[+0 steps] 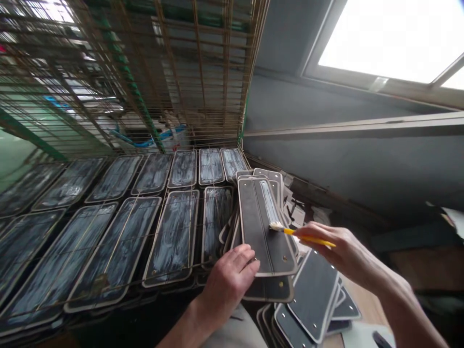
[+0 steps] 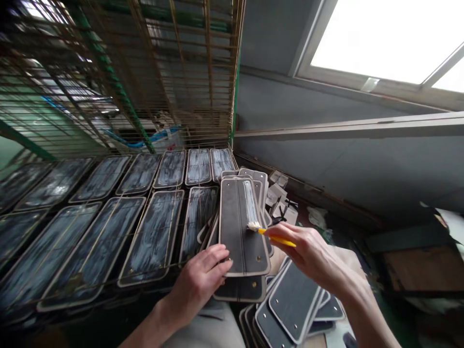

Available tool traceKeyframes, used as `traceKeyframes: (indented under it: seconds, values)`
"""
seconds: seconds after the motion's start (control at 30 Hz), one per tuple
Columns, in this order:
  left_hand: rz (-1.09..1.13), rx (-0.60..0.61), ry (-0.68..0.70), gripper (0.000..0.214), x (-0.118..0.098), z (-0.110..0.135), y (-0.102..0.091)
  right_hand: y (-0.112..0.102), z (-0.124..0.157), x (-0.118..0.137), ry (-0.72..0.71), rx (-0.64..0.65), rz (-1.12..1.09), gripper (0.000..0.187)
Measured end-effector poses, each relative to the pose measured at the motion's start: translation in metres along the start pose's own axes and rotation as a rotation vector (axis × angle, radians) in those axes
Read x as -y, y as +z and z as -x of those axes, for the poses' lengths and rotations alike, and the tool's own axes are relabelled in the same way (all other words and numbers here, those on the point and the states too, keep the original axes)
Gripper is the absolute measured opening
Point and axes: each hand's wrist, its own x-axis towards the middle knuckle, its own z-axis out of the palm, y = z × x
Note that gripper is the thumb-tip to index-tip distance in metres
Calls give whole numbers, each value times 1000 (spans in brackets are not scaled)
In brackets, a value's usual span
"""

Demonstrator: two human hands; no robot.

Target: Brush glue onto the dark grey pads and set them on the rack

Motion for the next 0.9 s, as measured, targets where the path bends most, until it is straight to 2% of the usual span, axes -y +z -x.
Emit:
traceKeyframes:
  seconds: [0.1,0.2,0.33,0.47,0.57,0.73,0.8,0.9]
  values:
    - [24,-6,-2,24,1,0,-1,-7,23,13,20,119,-74,21]
    - [87,-33,-24,25,0,-1,-3,-13,24,24,6,218,-160,18]
    - [168,-87,-102,18,1,-1,-3,-16,-3,28,-6,276,-279,21]
    - [239,-105,-145,15,5,1,-1,-8,-40,11,-64,296,-409,28]
    - [266,-74,-154,14,8,4,1,4,-68,-9,-78,195,-457,33]
    - [231,-15,-113,10,10,7,1,22,-113,-37,-54,-121,-423,29]
    - [220,4,-97,11,10,6,0,26,-130,-43,-67,-226,-374,28]
    - [191,25,-71,12,10,3,-3,33,-152,-44,-102,-306,-282,23]
